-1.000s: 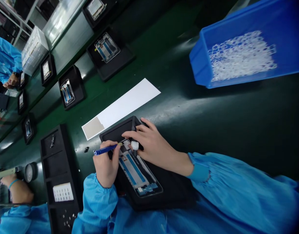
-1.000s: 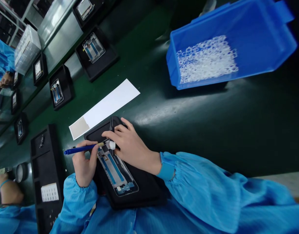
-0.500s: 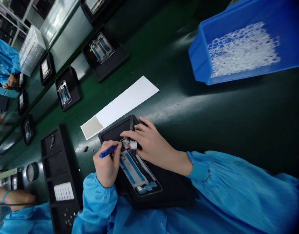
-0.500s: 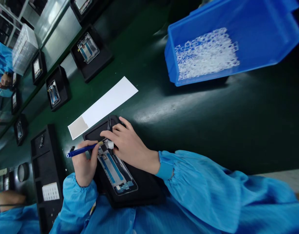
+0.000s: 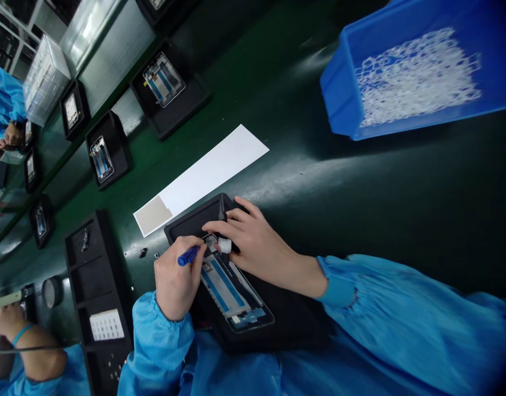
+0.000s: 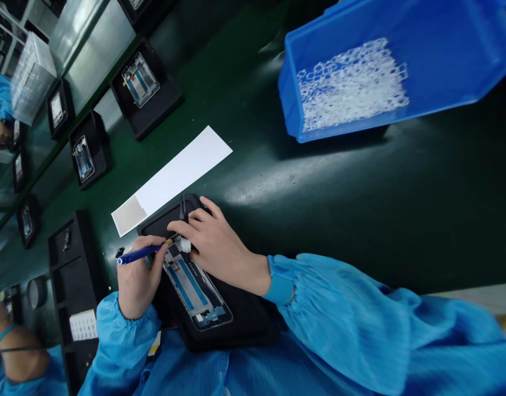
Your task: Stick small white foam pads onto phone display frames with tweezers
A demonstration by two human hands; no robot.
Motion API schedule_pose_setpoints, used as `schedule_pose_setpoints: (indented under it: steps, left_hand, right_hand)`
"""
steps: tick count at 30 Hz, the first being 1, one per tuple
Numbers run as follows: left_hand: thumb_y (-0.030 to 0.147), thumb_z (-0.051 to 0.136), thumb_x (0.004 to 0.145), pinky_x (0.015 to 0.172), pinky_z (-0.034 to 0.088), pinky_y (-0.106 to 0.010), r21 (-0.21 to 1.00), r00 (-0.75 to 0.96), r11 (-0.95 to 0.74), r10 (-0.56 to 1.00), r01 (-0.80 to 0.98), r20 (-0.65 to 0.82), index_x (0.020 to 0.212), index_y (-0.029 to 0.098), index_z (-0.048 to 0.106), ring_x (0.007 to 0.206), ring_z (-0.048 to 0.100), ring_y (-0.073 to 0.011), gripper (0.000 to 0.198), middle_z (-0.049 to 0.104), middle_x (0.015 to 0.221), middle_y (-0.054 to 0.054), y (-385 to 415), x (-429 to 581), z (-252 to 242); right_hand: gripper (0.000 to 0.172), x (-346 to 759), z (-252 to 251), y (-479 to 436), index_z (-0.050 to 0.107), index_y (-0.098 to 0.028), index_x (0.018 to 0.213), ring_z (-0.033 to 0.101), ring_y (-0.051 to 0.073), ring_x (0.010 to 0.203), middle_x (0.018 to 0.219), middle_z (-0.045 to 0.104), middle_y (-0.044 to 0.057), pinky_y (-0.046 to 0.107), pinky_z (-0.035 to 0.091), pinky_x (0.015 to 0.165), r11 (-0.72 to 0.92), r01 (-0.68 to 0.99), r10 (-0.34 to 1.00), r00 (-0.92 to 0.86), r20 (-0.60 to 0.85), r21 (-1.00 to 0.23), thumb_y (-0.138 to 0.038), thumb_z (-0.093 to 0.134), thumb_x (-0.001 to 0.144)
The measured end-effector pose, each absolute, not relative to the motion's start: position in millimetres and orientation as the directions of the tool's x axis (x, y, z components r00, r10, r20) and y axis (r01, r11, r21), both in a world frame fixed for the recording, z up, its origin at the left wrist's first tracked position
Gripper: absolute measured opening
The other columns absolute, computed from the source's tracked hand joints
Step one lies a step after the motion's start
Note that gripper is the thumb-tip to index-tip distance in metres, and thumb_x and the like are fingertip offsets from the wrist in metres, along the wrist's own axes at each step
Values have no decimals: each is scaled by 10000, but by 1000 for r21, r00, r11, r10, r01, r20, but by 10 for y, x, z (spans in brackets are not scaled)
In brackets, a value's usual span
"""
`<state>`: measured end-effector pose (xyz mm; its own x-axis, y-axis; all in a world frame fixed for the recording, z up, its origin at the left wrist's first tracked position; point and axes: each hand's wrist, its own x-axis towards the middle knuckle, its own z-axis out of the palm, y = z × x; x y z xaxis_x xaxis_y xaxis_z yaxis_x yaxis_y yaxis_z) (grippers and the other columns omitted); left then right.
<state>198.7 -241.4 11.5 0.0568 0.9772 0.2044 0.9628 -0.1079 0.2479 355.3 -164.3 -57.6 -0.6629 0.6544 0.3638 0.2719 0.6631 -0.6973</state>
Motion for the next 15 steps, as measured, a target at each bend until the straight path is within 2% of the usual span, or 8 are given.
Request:
schedule_pose_setpoints:
  steps: [11, 15]
  left_hand:
    - [167, 564, 929, 621, 494, -208, 190, 50, -98, 968, 977, 244, 951, 202, 563, 699, 680, -122, 42, 679, 809, -10, -2451, 2073, 41]
    - [187, 597, 918, 660, 531, -215, 314, -37, -58, 957, 948, 287, 950, 201, 565, 740, 694, -128, 47, 686, 821, -9, -2434, 2016, 20]
  right_hand:
    - [456, 3556, -582, -1643, 577, -184, 1140, 575, 249, 933, 916, 693, 63, 593, 306, 1107, 663, 295, 662, -661, 353, -688, -6, 457, 739]
    - [469, 3562, -587, -1654, 568, -181, 1164, 577, 259, 967, 925, 698, 66, 606, 301, 1108, 657, 297, 664, -663, 345, -693, -3, 460, 743]
